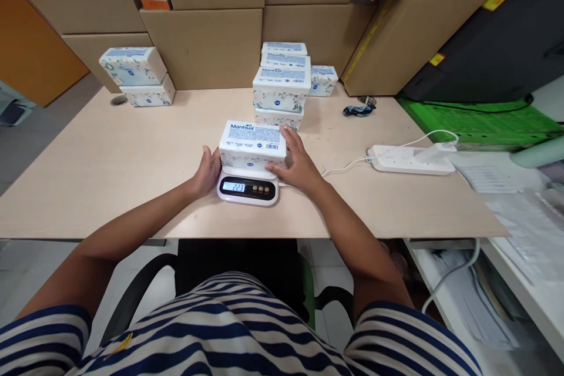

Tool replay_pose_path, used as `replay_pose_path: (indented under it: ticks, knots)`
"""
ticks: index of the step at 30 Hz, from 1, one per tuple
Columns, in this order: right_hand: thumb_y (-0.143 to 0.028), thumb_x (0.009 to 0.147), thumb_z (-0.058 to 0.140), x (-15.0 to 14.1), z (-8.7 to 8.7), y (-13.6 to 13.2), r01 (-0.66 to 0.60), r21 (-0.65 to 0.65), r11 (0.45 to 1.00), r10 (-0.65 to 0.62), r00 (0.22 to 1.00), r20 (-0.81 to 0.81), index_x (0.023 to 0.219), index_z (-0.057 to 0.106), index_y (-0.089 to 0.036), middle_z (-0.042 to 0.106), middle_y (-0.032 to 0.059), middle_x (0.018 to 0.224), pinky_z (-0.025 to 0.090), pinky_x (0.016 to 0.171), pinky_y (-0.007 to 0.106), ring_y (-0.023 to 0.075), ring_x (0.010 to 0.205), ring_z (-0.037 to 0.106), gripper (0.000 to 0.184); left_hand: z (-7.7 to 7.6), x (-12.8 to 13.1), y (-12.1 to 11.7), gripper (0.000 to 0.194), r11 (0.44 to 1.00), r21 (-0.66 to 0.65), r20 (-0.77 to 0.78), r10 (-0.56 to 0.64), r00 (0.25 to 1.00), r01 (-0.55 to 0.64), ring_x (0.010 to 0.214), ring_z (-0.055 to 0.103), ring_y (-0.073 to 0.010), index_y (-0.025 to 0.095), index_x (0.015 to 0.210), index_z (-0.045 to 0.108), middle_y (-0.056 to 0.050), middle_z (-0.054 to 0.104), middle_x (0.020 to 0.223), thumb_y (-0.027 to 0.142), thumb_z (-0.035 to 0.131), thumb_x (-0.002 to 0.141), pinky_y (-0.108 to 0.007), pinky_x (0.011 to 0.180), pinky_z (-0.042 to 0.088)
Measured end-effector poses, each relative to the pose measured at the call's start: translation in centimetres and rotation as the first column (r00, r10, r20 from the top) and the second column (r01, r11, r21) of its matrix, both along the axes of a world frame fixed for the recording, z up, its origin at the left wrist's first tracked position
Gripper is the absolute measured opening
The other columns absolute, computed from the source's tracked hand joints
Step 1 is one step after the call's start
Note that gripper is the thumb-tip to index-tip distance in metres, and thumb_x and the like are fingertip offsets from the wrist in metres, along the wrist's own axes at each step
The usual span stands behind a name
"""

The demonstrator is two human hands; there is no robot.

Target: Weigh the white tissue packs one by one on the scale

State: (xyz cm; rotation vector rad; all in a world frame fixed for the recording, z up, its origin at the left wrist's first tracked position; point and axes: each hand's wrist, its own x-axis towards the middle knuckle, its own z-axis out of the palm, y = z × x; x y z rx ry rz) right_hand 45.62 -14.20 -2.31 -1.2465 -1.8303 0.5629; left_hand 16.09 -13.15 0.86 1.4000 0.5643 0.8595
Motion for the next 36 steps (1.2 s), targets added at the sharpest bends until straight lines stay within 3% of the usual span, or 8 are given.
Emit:
replay_pose_path:
  ticks: [4,6,14,24,36]
  knots:
    - [-0.092,0.076,0.081,0.19,-0.25,-0.14,-0.030,-0.049,0.998,0.027,0.997,-0.071,0.182,0.003,-0.045,0.017,0.0099,0.192,0.031,0.140,0.070,0.0415,0.175,0.030,0.139,0.05,0.11,-0.17,0.117,1.000,-0.004,0.003,-0.002,1.000,0.002,0.178,0.022,-0.0399,0.032,0.183,0.016,-0.009,0.036,0.187,0.105,0.017,0.092,-0.064,0.145,0.025]
    - [-0.093,0.076,0.080,0.18,-0.25,-0.19,-0.042,-0.055,0.998,0.037,0.996,-0.086,0.182,-0.001,-0.045,0.017,0.0098,0.192,0.030,0.141,0.069,0.0411,0.176,0.028,0.142,0.12,0.17,-0.27,0.116,1.000,0.013,-0.001,-0.015,1.000,0.015,0.178,0.023,-0.0406,0.034,0.183,0.013,-0.009,0.033,0.188,0.105,0.019,0.092,-0.065,0.144,0.026]
    - [-0.096,0.074,0.078,0.35,-0.01,-0.30,-0.036,-0.020,0.999,0.035,0.998,-0.047,0.182,-0.005,-0.046,0.010,0.0060,0.194,0.027,0.142,0.068,0.0403,0.179,0.018,0.145,0.78,0.39,-0.71,0.117,0.997,0.049,-0.013,-0.055,0.998,0.056,0.177,0.022,-0.0444,0.034,0.183,0.013,-0.009,0.039,0.186,0.106,0.021,0.091,-0.069,0.142,0.029]
    - [-0.096,0.075,0.077,0.67,0.02,-0.34,-0.025,0.017,1.000,0.025,1.000,-0.008,0.181,-0.005,-0.048,0.010,0.0061,0.194,0.029,0.141,0.071,0.0430,0.177,0.024,0.143,-0.10,-0.05,-0.08,0.116,0.998,0.052,-0.072,-0.035,0.997,0.039,0.178,0.021,-0.0416,0.037,0.183,0.012,-0.005,0.029,0.191,0.107,0.020,0.090,-0.064,0.144,0.029]
    - [-0.097,0.073,0.078,0.76,0.19,-0.40,-0.031,0.017,0.999,0.031,1.000,0.001,0.180,-0.009,-0.050,0.006,0.0053,0.195,0.032,0.140,0.070,0.0448,0.175,0.028,0.146,0.19,0.29,-0.18,0.109,0.998,0.046,-0.012,-0.044,0.999,0.045,0.176,0.026,-0.0444,0.037,0.182,0.017,-0.008,0.038,0.187,0.102,0.024,0.095,-0.070,0.142,0.029]
